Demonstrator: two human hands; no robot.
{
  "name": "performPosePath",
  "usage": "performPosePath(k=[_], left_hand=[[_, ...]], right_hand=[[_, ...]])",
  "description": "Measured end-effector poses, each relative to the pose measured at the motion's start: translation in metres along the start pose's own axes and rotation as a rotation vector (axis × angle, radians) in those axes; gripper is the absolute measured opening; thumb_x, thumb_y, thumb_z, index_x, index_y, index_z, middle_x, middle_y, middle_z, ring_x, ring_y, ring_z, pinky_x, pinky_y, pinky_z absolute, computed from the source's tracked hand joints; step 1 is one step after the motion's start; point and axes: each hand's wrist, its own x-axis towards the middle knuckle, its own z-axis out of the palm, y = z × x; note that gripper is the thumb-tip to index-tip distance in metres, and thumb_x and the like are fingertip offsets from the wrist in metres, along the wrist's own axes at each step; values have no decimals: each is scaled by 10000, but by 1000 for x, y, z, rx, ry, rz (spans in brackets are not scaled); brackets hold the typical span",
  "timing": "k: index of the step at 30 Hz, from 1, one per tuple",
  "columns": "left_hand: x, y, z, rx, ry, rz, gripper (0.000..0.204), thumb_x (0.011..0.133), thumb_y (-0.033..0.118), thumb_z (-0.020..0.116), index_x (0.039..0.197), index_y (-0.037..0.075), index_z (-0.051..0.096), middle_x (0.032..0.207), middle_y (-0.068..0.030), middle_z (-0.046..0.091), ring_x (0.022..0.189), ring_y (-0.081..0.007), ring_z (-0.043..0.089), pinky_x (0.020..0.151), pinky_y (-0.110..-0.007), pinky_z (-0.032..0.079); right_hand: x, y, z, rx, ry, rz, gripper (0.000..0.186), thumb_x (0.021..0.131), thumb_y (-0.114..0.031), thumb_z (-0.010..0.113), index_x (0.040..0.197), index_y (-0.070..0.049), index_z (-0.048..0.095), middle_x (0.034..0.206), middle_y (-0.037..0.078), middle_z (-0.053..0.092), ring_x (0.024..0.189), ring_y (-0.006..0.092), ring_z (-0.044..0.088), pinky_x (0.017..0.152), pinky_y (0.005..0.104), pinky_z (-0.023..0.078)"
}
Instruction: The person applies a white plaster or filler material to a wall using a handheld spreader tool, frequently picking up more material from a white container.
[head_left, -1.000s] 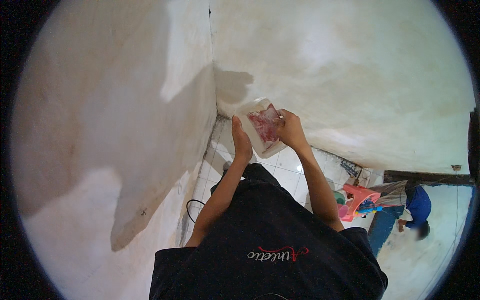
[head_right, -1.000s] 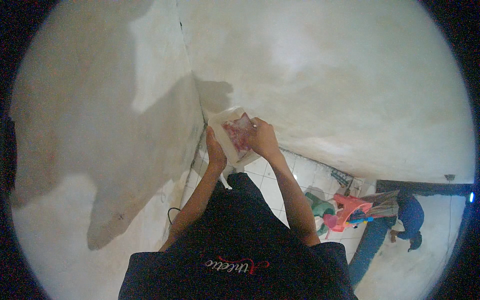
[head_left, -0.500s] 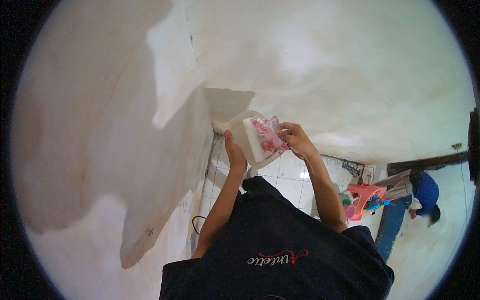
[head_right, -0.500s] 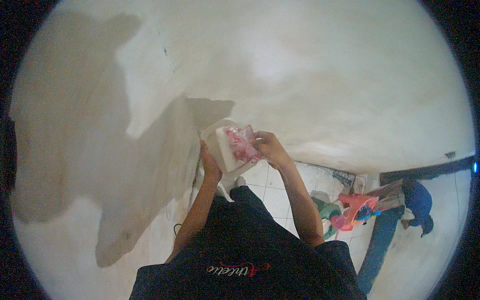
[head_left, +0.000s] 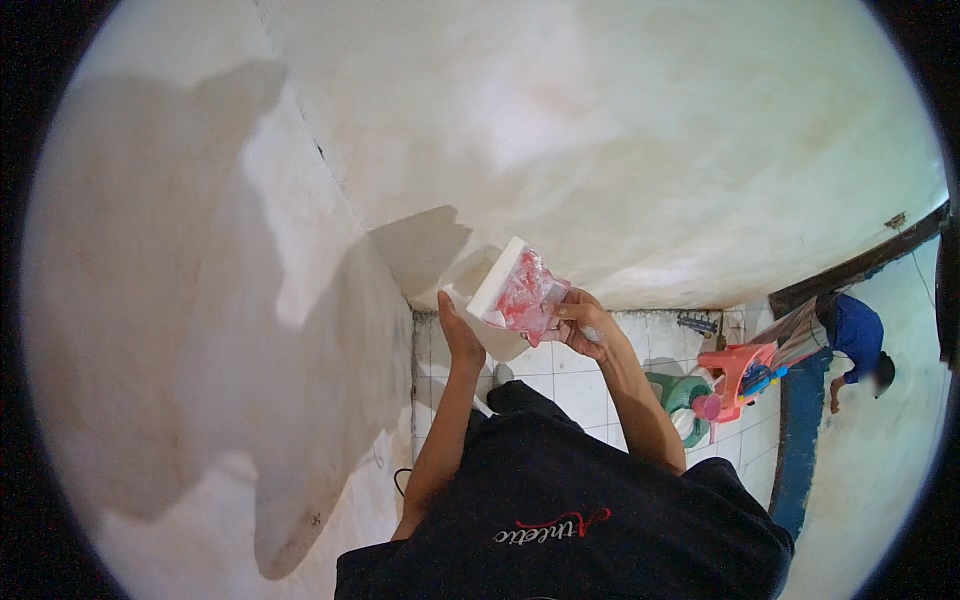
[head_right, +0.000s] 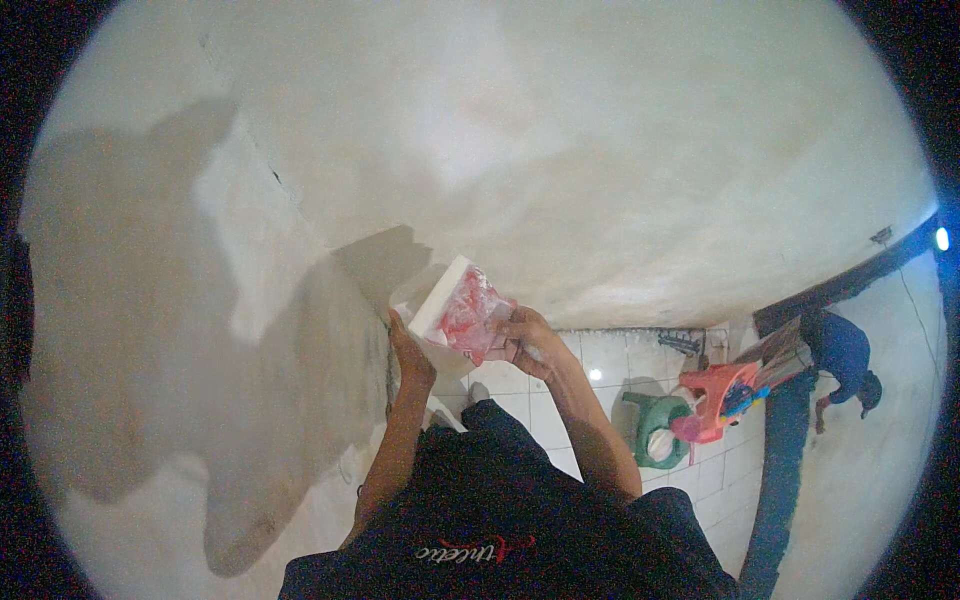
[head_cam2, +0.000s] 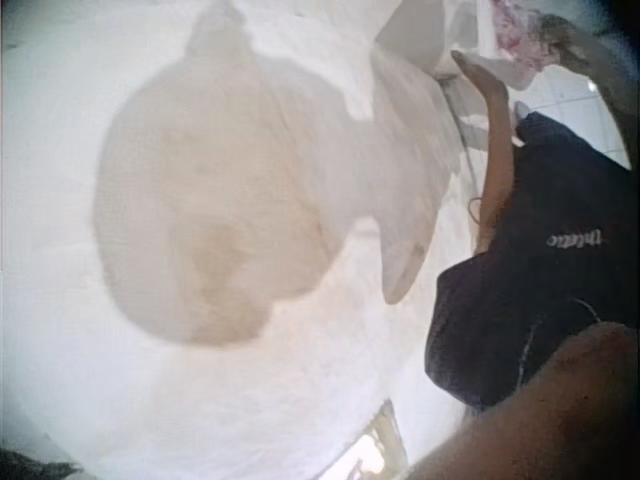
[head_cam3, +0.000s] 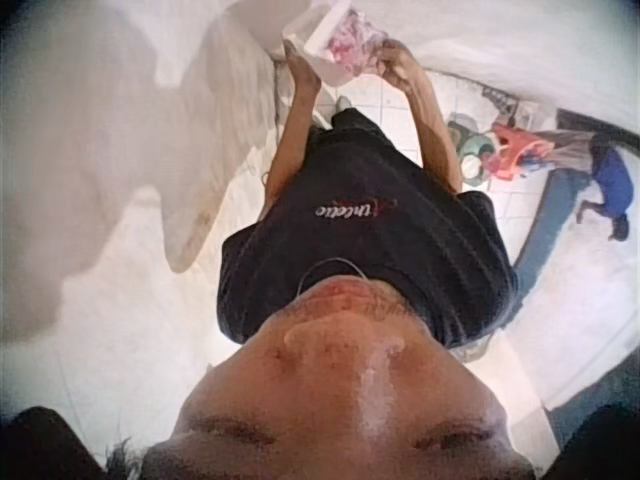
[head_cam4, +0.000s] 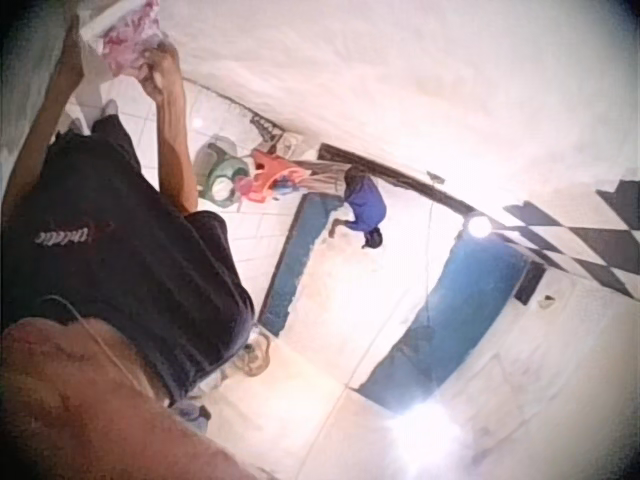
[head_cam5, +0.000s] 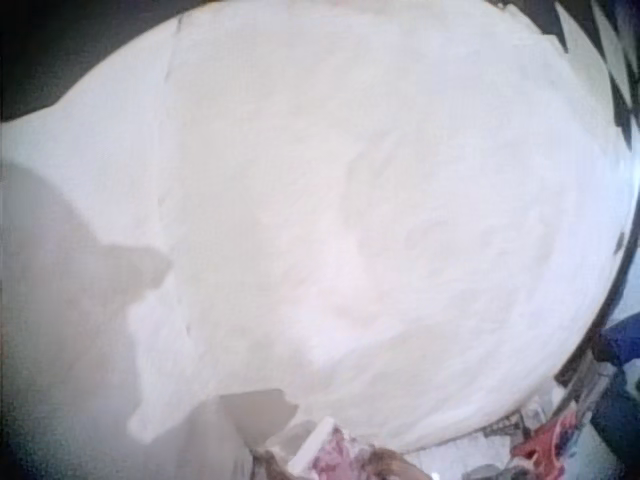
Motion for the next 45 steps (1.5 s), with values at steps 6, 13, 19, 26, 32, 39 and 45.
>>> performPosePath(k=[6,13,19,26,32,39,45], left_hand=[[3,4,-12,30,-35,-60,563,1009,527,294,1291,68,454,1144,-91,578,972,-232,622,847,-378,525],[4,-1,-39,1,-35,-7,594,1011,523,280,1347,58,433,1261,-125,556,1128,-273,585,952,-406,491],[-1,-7,-47,-28,-67,-26,632,1006,537,292,1384,45,411,1327,-120,531,1202,-279,537,1030,-402,425],[-32,0,-22,-13,-26,-109,643,1009,543,277,1375,34,420,1344,-115,519,1196,-269,535,1028,-389,418],[-26,-18,-34,-55,-23,-84,620,1017,525,261,1375,45,422,1346,-111,518,1212,-274,524,1038,-395,413],[-21,-26,-44,-50,-39,-116,616,1012,529,257,1381,65,421,1349,-106,516,1241,-281,498,1039,-418,414],[-18,-20,-66,-72,-19,-104,623,1005,534,259,1404,79,407,1375,-107,500,1259,-288,484,1047,-429,407]], right_hand=[[4,2,16,20,65,-35,520,848,-43,579,1329,46,402,1210,184,593,1066,319,641,895,476,559],[-2,8,40,251,138,-167,384,906,-58,525,1274,24,452,1220,169,592,1107,312,617,957,469,528],[20,-61,67,175,111,-346,297,932,-35,430,1210,67,453,1321,274,495,1199,357,541,1057,434,453],[61,-167,73,279,167,-525,315,936,42,322,1104,307,304,1229,406,417,1171,507,480,1086,515,434],[45,-199,132,-193,218,-577,290,926,45,339,1076,293,346,1243,394,429,1184,500,477,1089,543,423],[8,-236,140,-50,-42,-637,354,930,13,314,1095,325,345,1267,399,433,1190,453,492,1005,455,512],[-6,-146,128,-11,305,-578,342,911,-18,419,1098,256,504,1218,319,550,1147,354,569,1047,392,470]])
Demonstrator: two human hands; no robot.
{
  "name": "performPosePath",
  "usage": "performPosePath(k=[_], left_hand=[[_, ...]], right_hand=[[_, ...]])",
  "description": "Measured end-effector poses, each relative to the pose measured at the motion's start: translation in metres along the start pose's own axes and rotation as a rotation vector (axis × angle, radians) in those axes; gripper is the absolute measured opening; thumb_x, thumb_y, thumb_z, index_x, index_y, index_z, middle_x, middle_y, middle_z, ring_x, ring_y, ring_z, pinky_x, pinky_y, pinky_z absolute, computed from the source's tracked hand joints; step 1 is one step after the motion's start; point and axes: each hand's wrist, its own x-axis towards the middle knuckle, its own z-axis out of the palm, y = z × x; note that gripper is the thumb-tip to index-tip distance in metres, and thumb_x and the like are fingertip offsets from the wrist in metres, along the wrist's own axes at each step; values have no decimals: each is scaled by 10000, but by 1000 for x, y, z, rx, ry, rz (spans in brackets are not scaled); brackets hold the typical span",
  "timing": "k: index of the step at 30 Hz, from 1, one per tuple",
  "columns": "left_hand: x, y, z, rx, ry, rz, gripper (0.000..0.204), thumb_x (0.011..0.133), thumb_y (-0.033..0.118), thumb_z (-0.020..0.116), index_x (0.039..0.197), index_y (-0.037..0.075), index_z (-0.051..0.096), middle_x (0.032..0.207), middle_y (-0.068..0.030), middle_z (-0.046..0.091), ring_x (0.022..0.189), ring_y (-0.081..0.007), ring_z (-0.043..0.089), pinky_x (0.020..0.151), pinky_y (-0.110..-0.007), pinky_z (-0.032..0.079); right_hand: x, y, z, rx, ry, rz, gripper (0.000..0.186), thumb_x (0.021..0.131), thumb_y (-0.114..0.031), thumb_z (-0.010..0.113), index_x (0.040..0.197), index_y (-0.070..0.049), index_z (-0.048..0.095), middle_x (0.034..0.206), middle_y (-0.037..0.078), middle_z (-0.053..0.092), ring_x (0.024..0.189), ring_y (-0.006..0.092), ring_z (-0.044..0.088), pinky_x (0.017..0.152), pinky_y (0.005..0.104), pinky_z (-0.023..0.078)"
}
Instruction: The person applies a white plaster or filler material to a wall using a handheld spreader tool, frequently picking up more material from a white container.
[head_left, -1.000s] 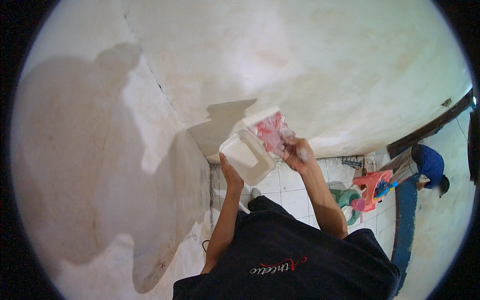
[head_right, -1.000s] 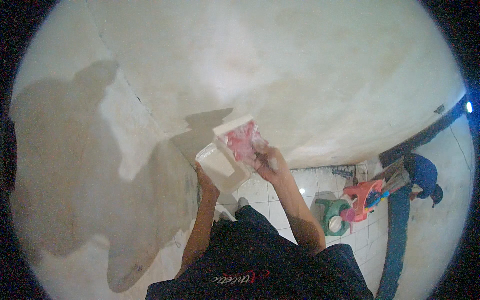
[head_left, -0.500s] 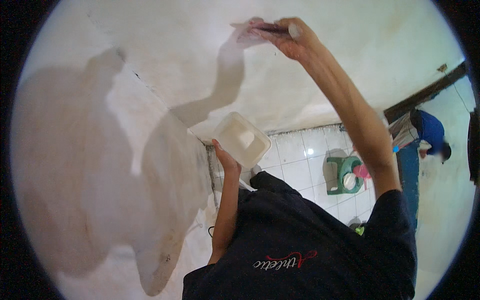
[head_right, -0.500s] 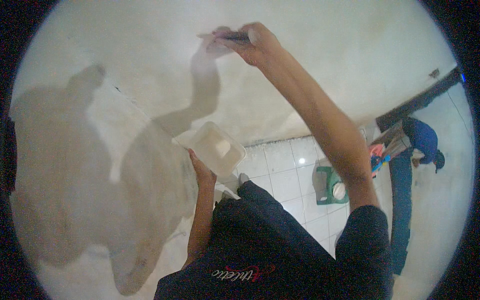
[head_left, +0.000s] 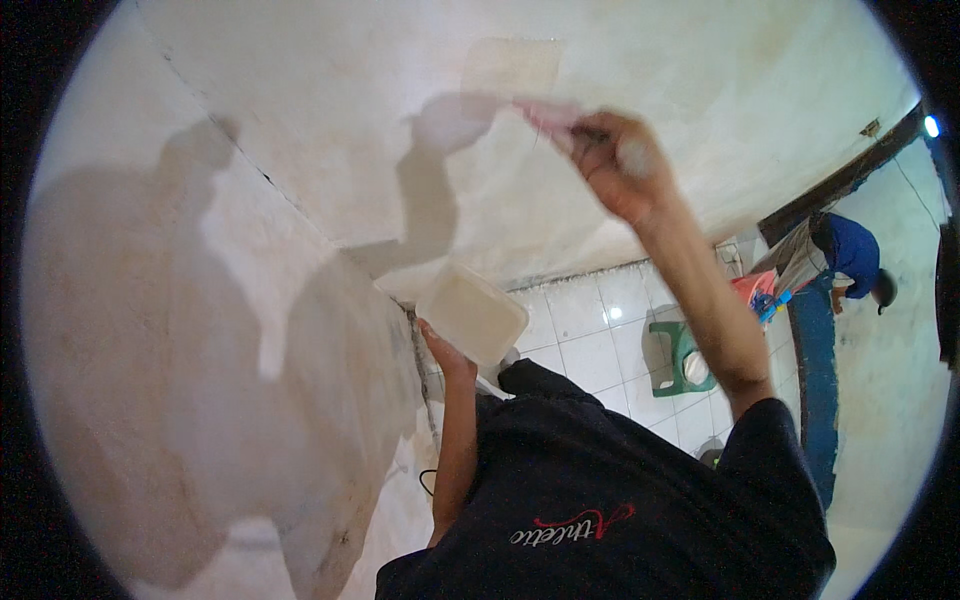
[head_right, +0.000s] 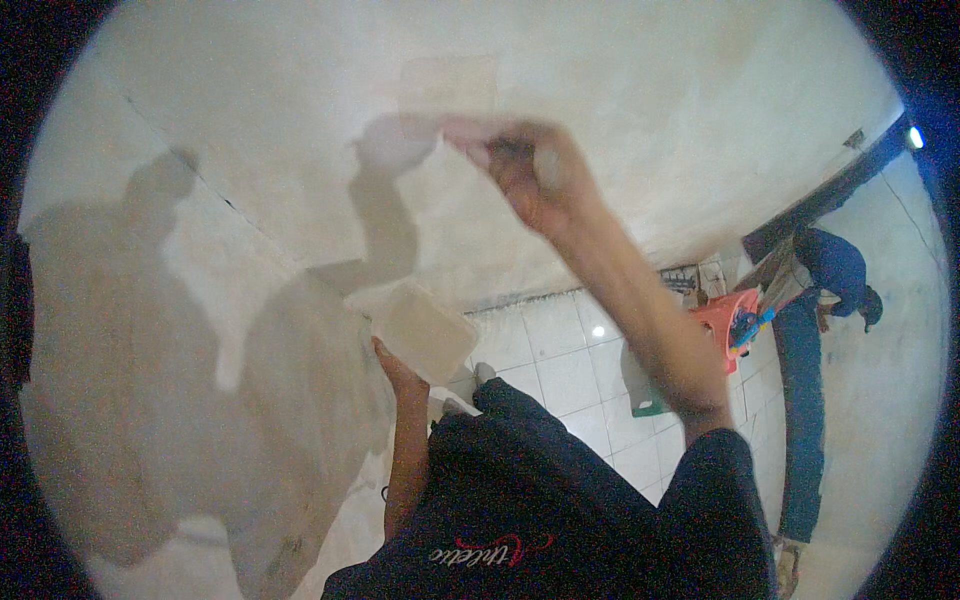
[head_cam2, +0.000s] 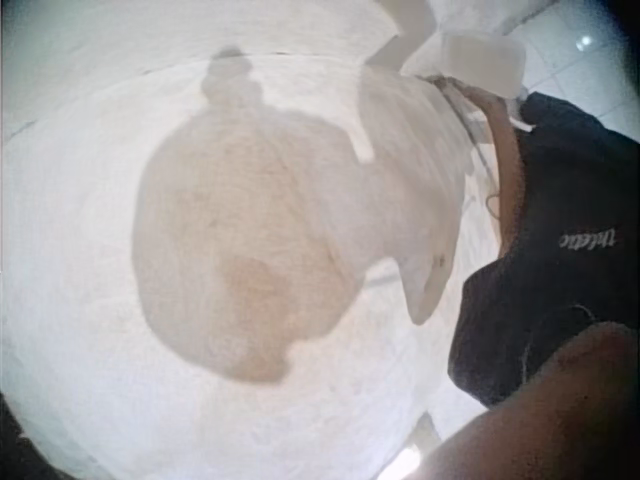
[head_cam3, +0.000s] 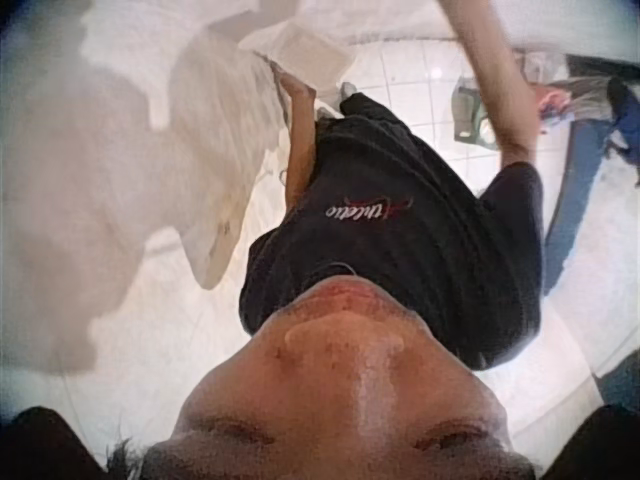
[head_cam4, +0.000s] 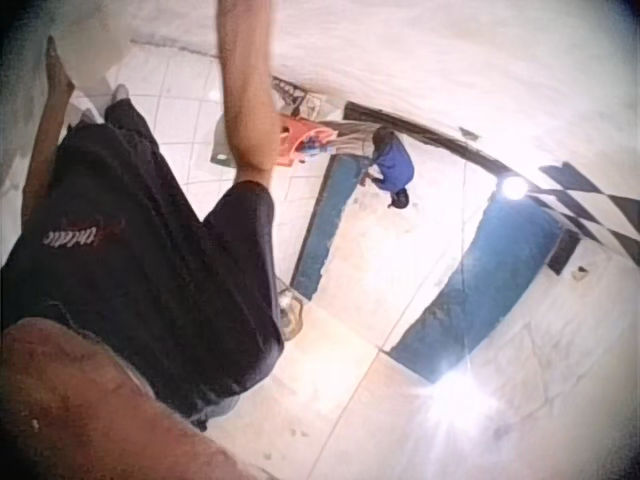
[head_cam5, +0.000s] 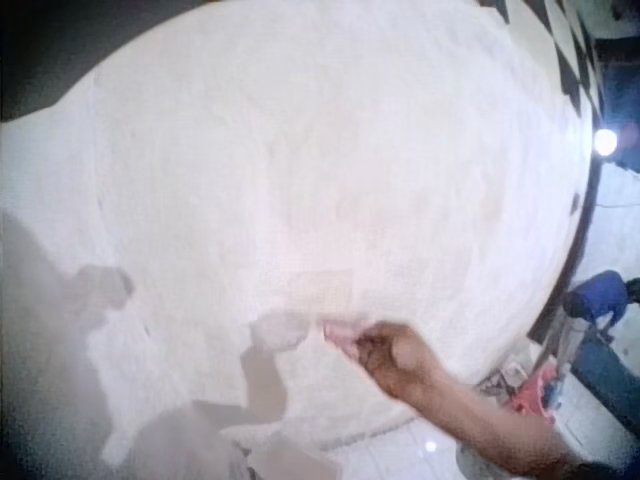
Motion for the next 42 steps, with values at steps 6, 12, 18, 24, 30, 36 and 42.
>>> performPosePath(k=[6,12,18,24,30,36,42], left_hand=[[1,6,-3,-30,-52,7,642,999,544,214,1442,107,369,1442,-103,439,1313,-312,428,1094,-446,352],[2,9,-6,-25,-84,26,659,993,566,213,1444,111,367,1457,-107,422,1322,-322,416,1095,-462,349],[9,-1,-14,-14,-5,6,652,996,558,225,1409,83,397,1399,-111,479,1266,-310,474,1060,-433,390],[-5,-15,0,-14,-29,-81,651,990,576,250,1413,102,388,1406,-105,466,1279,-305,462,1064,-442,386],[-14,-18,5,-56,-150,-68,645,990,576,266,1411,105,392,1402,-100,470,1278,-301,463,1067,-438,383],[-24,-7,-1,-14,-118,3,634,994,564,264,1402,99,406,1388,-100,486,1260,-298,481,1051,-432,401],[-30,-2,-3,-46,-91,9,618,999,544,231,1402,114,418,1391,-114,485,1256,-324,484,1047,-473,411]], right_hand=[[58,89,-82,199,165,228,313,904,33,345,1096,277,382,1209,367,487,1134,447,542,1034,460,488],[110,48,-50,148,86,158,251,909,64,326,1011,293,341,1173,377,465,1130,496,514,1025,511,495],[97,-16,24,109,-37,52,357,936,57,263,1141,349,259,1258,418,401,1202,518,450,1093,497,434],[96,-104,56,81,-217,70,379,954,14,247,1173,323,259,1260,395,406,1143,433,510,1034,402,509],[43,-157,79,124,-461,32,431,969,3,224,1242,329,155,1340,423,294,1167,461,486,1053,420,489],[-2,-92,29,89,-272,-87,382,948,11,303,1175,319,309,1324,403,395,1257,439,455,1118,472,398],[-19,45,-86,79,-35,130,284,915,-40,393,1030,171,544,1185,298,575,1124,368,582,1018,454,489]])
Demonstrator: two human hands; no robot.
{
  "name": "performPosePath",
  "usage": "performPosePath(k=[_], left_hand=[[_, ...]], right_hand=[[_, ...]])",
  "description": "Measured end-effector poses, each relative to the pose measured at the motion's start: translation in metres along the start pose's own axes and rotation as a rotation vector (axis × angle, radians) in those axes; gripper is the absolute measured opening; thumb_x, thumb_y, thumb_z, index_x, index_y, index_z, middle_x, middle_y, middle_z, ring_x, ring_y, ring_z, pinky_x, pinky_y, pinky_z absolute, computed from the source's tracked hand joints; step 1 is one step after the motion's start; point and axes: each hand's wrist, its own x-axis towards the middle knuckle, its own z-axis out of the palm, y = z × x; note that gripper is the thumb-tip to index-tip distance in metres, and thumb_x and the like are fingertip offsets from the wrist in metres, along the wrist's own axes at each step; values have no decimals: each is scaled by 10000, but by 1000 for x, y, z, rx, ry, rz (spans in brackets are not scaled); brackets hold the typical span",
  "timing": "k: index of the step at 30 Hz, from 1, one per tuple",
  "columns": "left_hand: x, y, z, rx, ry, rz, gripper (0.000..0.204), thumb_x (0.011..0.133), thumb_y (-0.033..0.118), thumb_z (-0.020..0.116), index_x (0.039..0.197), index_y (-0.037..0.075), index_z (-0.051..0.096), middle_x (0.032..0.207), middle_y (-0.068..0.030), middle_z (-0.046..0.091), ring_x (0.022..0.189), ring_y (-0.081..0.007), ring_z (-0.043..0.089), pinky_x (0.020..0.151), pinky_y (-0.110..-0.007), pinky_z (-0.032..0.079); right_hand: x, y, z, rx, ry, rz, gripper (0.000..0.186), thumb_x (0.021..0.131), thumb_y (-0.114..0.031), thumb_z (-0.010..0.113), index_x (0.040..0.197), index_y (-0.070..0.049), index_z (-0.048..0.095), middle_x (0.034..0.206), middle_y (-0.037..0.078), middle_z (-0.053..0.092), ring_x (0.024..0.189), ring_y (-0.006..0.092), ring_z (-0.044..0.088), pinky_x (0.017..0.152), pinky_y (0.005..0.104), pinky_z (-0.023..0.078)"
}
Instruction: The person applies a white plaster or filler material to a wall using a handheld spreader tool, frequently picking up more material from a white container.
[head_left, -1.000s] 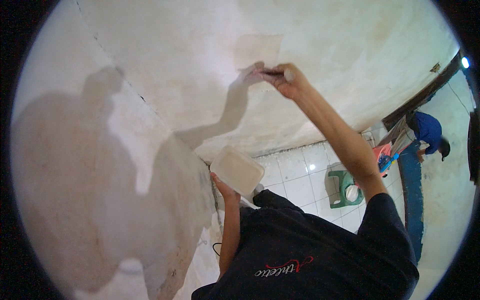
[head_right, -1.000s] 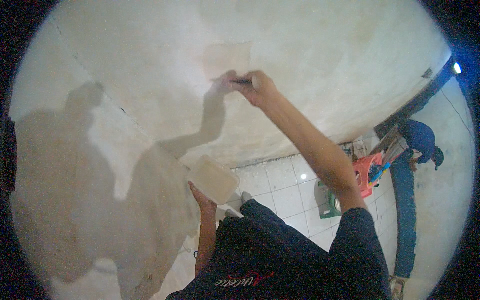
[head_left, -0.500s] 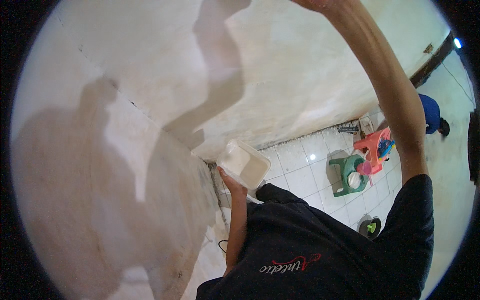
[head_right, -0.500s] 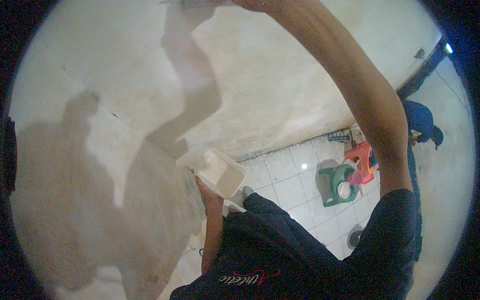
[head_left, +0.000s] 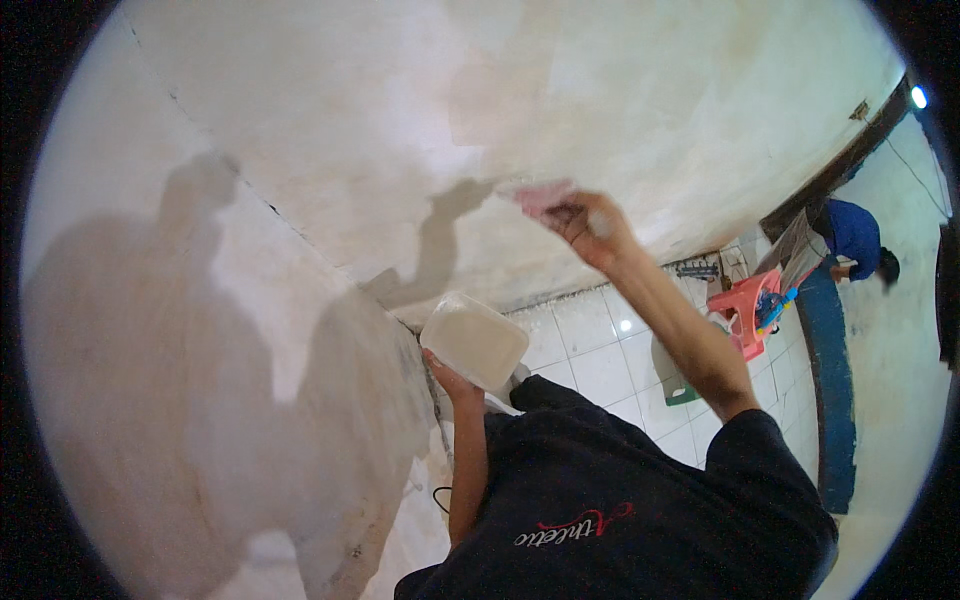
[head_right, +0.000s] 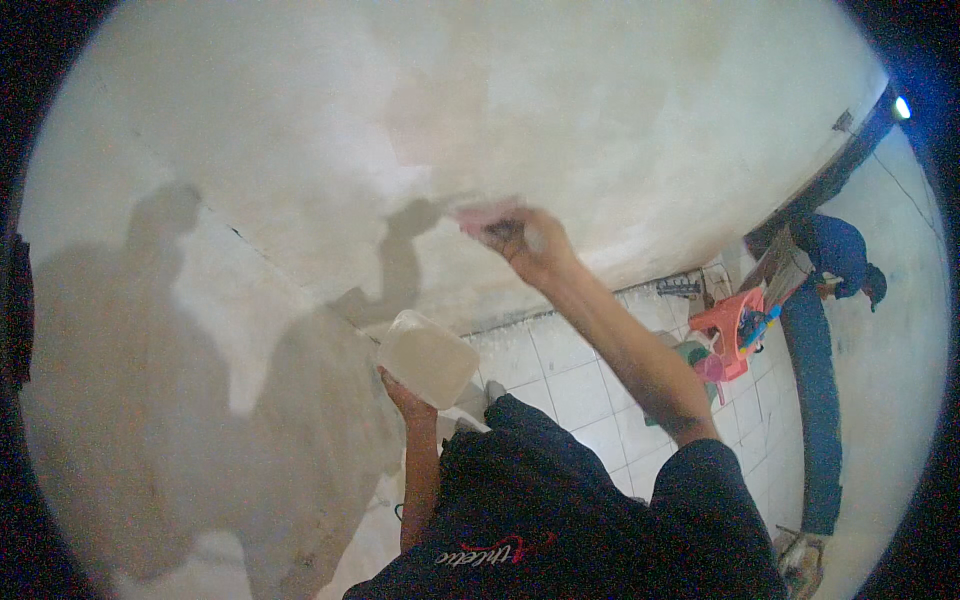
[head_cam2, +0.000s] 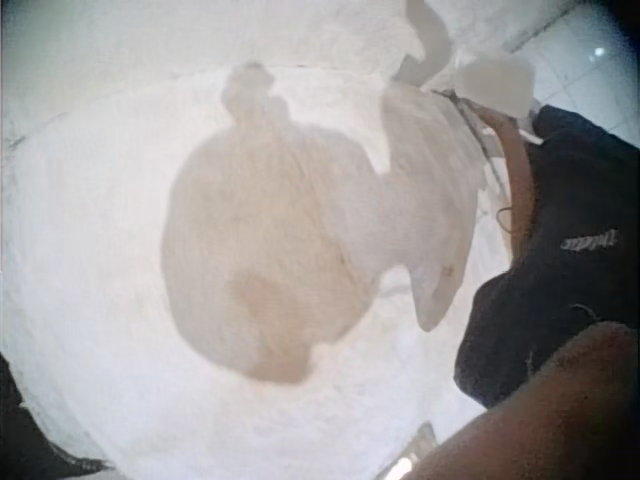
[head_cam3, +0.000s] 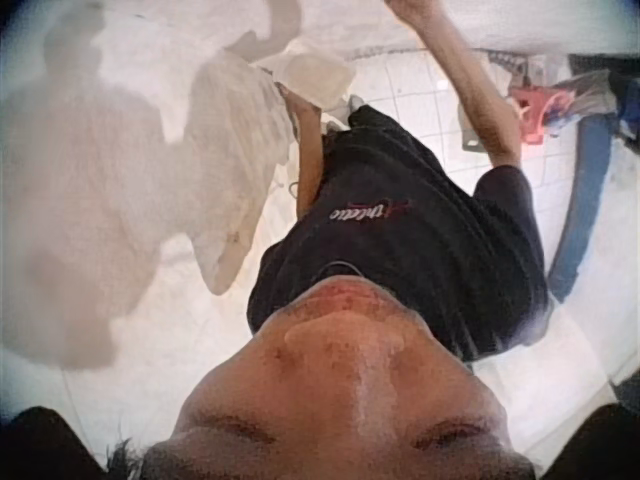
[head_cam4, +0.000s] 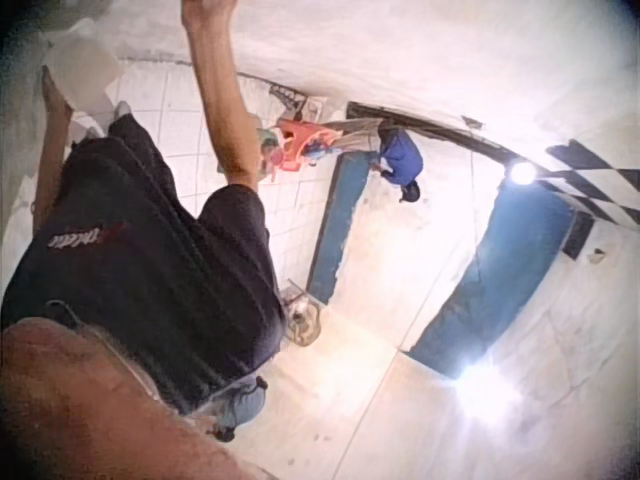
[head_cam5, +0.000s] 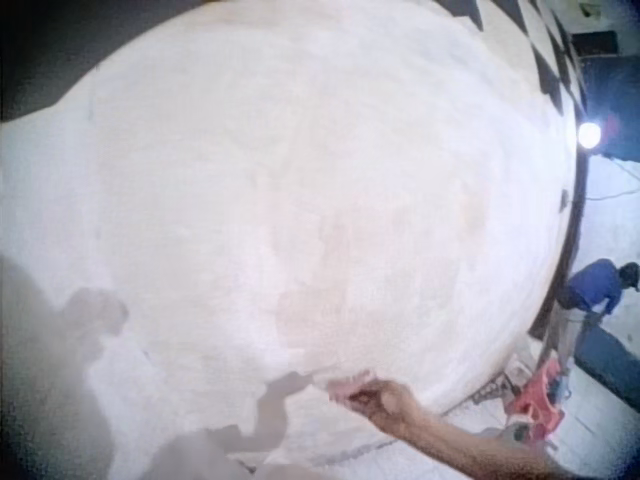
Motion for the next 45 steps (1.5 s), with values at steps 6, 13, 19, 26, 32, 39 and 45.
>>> performPosePath(k=[6,13,19,26,32,39,45], left_hand=[[-2,9,-12,-48,-12,25,618,997,542,231,1414,123,409,1407,-115,471,1258,-338,483,1039,-484,425],[-5,15,-5,29,68,33,613,999,537,251,1403,108,416,1400,-114,476,1242,-322,498,1024,-479,437],[-1,8,-19,-26,83,26,643,992,559,290,1399,75,407,1357,-122,515,1212,-307,524,1014,-435,440],[1,-5,-13,32,65,4,638,990,570,278,1392,94,415,1357,-103,512,1227,-302,513,1018,-433,439],[-2,-17,0,-11,-17,-39,653,966,593,319,1393,108,422,1370,-100,504,1261,-307,480,1038,-465,414],[0,-22,6,-94,-194,-144,681,930,627,380,1407,142,415,1397,-83,488,1266,-315,477,1036,-482,413],[-8,-17,15,-122,-211,-138,634,935,587,383,1379,139,449,1367,-82,511,1245,-319,493,1033,-495,419]], right_hand=[[58,47,-65,21,124,64,287,892,-6,392,1058,193,516,1099,300,585,1060,387,597,969,465,521],[107,-9,-8,95,190,123,335,894,33,335,1136,264,360,1110,345,538,1092,445,552,1014,502,494],[84,-73,77,121,126,-16,345,918,53,306,1140,316,283,1226,437,396,1208,537,432,1080,519,435],[84,-149,124,33,-193,-22,393,935,3,238,1168,319,258,1273,436,361,1185,496,460,1068,450,460],[75,-187,185,62,-111,-34,450,921,-39,203,1163,336,269,1261,434,376,1161,509,464,1010,445,509],[66,-220,236,8,-182,-120,444,906,-45,217,1115,276,441,1223,415,416,1152,493,483,964,440,543],[34,-246,233,9,-336,-317,390,905,-32,252,1110,272,386,1207,401,436,1060,477,562,930,401,570]])
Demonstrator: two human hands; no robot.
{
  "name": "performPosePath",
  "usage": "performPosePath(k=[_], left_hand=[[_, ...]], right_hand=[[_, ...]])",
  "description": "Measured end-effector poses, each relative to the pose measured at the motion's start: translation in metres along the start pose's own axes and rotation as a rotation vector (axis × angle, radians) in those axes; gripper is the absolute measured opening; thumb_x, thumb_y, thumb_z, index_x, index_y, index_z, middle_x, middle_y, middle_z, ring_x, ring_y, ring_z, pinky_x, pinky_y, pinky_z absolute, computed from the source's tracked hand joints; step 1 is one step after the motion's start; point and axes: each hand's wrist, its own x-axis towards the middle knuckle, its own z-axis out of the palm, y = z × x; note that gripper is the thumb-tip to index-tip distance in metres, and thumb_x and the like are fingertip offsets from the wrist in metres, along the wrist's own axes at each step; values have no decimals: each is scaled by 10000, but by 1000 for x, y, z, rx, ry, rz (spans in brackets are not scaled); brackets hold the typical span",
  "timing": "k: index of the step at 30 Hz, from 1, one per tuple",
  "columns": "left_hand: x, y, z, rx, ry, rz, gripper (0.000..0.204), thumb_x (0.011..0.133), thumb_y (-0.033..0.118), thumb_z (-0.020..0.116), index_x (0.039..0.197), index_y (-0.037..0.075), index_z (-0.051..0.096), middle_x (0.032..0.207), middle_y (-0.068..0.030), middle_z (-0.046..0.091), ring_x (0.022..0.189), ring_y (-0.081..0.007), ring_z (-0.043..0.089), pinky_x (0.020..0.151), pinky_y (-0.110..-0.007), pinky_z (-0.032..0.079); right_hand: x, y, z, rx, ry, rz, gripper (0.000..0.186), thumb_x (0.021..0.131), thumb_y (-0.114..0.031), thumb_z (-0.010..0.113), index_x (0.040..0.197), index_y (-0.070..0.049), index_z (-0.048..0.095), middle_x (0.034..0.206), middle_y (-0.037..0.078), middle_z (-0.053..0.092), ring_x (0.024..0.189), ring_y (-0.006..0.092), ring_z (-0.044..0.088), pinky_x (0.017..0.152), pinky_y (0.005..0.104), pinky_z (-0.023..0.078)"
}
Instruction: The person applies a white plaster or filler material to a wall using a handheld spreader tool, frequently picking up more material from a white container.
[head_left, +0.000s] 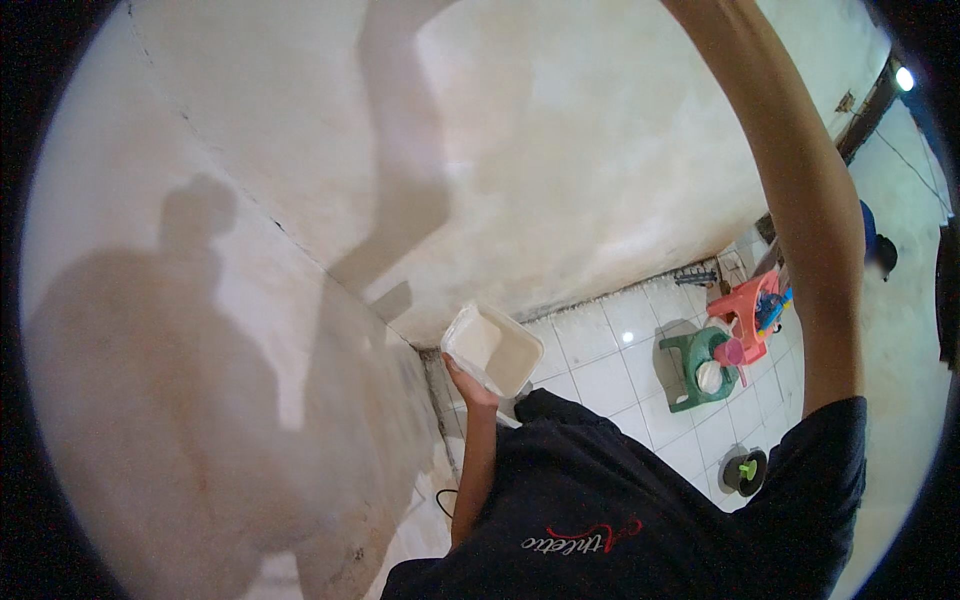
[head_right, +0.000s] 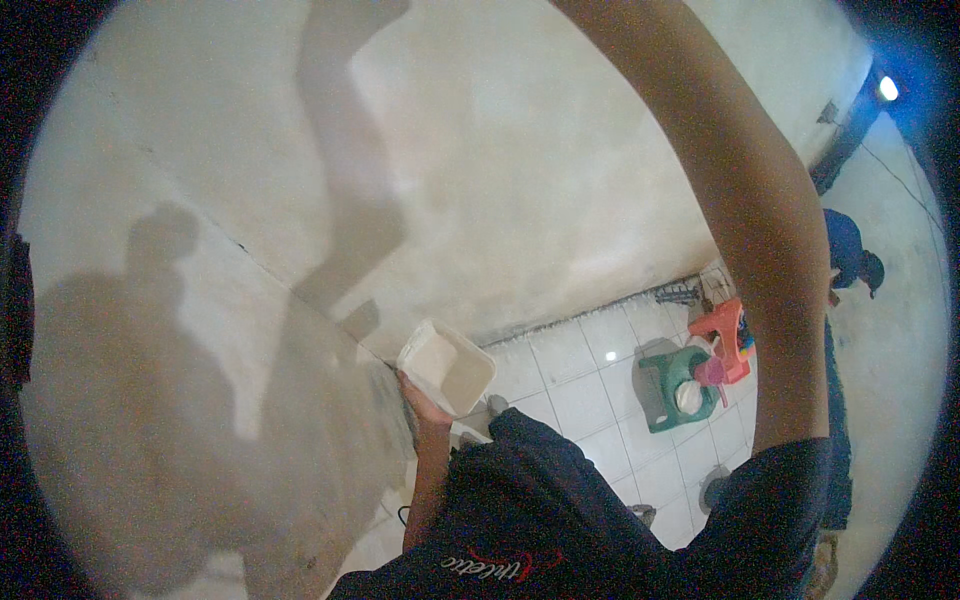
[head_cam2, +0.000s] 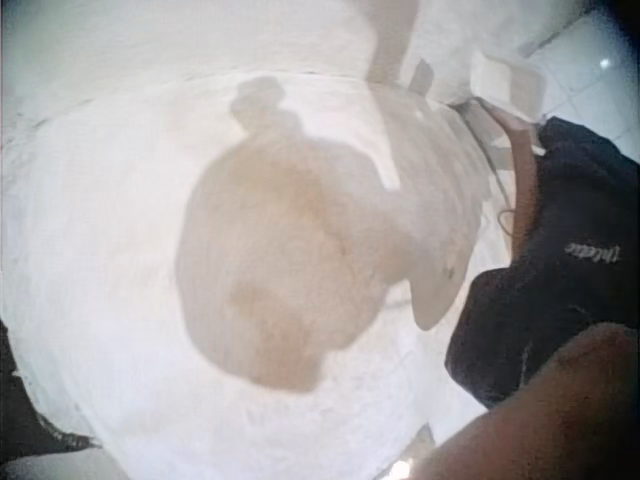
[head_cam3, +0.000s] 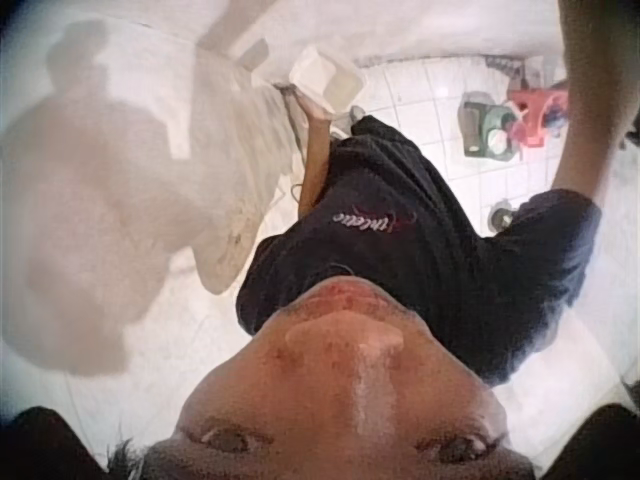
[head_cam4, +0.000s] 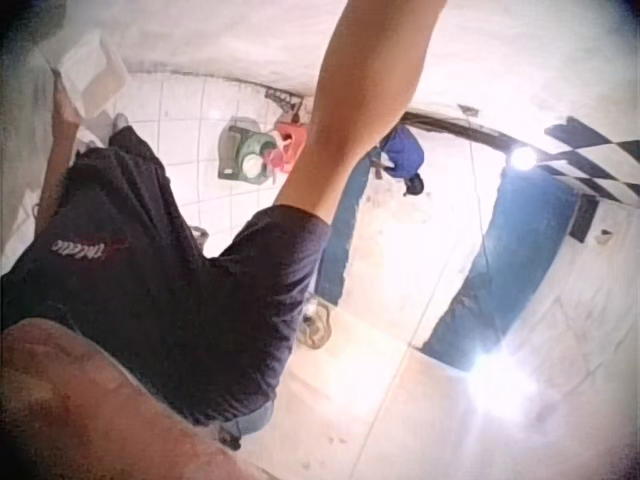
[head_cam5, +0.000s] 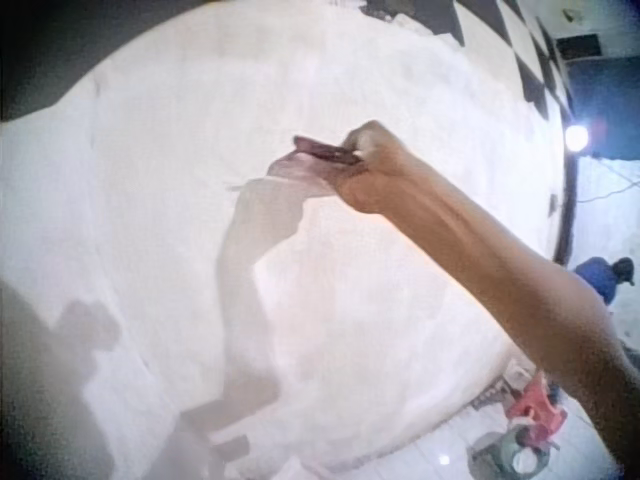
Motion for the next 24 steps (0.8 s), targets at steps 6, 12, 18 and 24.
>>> performPosePath(k=[6,12,18,24], left_hand=[[8,-7,-2,125,197,96,621,978,560,290,1388,116,432,1359,-101,514,1244,-316,499,1047,-471,414],[0,27,-26,19,129,148,621,991,545,248,1379,99,440,1329,-113,537,1201,-317,533,1018,-466,439],[4,22,-25,76,218,121,591,995,523,269,1411,128,411,1380,-109,499,1234,-323,512,1026,-499,433],[-4,20,-6,174,247,149,632,991,566,264,1405,110,410,1373,-106,501,1244,-304,503,1040,-459,417]], right_hand=[[-73,-36,-69,-99,71,-120,313,928,-93,448,1080,180,427,1112,309,564,918,293,632,717,351,517],[-158,62,-118,-555,124,-60,329,910,-59,485,1128,187,477,1215,310,546,1113,336,593,1021,447,471],[-199,145,-184,-557,401,-34,486,938,-32,518,1366,73,313,1140,209,592,964,268,663,842,401,581],[-234,207,-199,-630,301,-21,352,935,-37,569,1270,42,493,1060,111,630,935,180,648,829,365,578]])
